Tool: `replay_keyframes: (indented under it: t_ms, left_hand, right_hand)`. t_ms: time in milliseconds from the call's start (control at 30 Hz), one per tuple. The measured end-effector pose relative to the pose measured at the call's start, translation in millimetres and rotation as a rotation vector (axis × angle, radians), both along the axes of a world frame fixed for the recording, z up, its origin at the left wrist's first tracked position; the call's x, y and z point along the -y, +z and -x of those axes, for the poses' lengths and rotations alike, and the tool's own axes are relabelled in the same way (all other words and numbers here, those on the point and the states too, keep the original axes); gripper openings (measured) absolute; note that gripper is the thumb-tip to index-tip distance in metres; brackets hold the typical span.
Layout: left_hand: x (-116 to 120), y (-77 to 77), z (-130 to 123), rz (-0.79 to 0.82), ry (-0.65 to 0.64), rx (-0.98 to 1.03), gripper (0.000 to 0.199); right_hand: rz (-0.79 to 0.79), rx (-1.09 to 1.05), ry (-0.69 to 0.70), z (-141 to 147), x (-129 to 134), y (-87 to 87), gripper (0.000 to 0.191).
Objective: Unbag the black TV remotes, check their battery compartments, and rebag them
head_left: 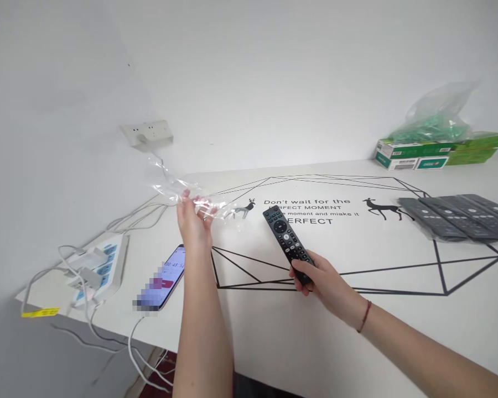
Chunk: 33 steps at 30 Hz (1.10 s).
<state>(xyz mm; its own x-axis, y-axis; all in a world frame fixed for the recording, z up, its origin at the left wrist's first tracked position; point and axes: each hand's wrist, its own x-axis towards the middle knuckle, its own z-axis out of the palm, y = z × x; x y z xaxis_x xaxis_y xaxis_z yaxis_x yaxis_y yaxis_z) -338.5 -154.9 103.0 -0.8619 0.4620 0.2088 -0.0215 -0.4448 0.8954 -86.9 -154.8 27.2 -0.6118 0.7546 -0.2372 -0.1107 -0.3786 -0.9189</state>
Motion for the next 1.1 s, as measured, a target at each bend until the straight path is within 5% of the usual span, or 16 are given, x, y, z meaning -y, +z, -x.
replay_keyframes:
  t_ms: [100,233,400,633,1100]
  left_hand:
    - [6,-9.7,19,0.426,-0.006,-0.111,0.049]
    - [3,-30.2,31,1.034,-0.106,-0.509,0.057]
    - [-4,-43.2,27,1.301,-0.056,-0.619,0.049]
    - [-11,-44.4,-2,1.456,-0.109,-0.717,0.045]
    - [-12,-52.1,6,1.408,-0.08,-0.712,0.04]
  right_hand:
    - [0.055,-0.02,-0.041,-1,-1,2.0,0.019]
    - [0.089,-0.023,-0.064,-3,-1,3.0,0.018]
    - [0.097,-0.004,-0.063,-3,1,4.4,0.017]
    - [0.106,-0.014,-0.055,-2,1,5.9,0.015]
    - [0.107,-0.018,-0.045,-4,0,4.5,0.016]
